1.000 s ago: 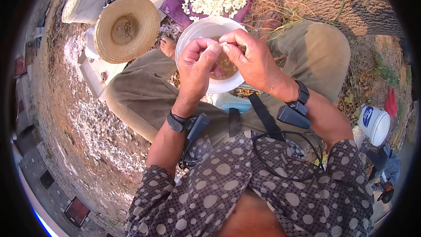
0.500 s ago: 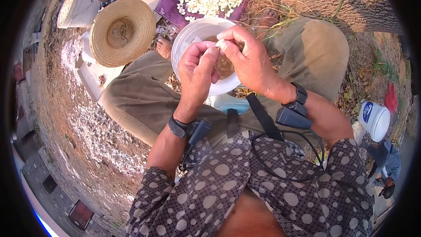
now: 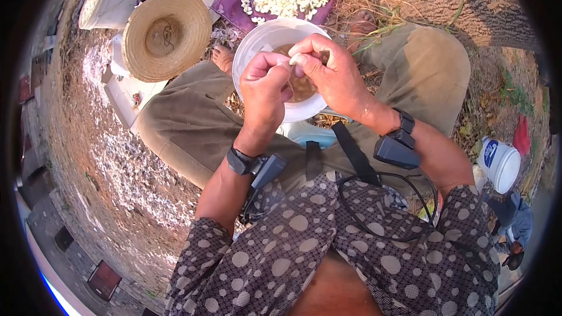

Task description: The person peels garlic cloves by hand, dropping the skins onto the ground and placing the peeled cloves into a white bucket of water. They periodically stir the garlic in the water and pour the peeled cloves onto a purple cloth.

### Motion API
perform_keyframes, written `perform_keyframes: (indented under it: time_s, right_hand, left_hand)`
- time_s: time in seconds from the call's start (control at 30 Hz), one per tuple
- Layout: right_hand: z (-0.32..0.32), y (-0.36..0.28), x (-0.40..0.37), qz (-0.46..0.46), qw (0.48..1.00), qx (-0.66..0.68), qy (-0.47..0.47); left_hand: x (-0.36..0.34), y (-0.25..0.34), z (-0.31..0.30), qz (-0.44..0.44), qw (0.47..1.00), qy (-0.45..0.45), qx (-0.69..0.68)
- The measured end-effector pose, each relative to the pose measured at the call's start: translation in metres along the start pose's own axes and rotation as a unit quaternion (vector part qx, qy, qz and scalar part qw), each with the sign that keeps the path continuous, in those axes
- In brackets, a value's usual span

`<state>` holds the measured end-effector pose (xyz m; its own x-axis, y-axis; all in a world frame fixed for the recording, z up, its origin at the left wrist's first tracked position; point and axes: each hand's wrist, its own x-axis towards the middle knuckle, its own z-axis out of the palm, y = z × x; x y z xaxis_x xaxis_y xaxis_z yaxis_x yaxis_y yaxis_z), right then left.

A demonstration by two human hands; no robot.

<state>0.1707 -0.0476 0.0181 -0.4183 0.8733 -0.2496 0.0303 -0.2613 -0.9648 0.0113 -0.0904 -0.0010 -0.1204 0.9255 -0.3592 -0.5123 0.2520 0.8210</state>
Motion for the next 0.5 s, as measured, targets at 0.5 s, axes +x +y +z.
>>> perform_keyframes:
  time_s: [0.5]
  right_hand:
    - [0.01,0.007,-0.005,-0.29,0.888,-0.345,0.092]
  left_hand:
    - [0.005,-0.012,-0.007,0.049,0.991,0.051,0.11]
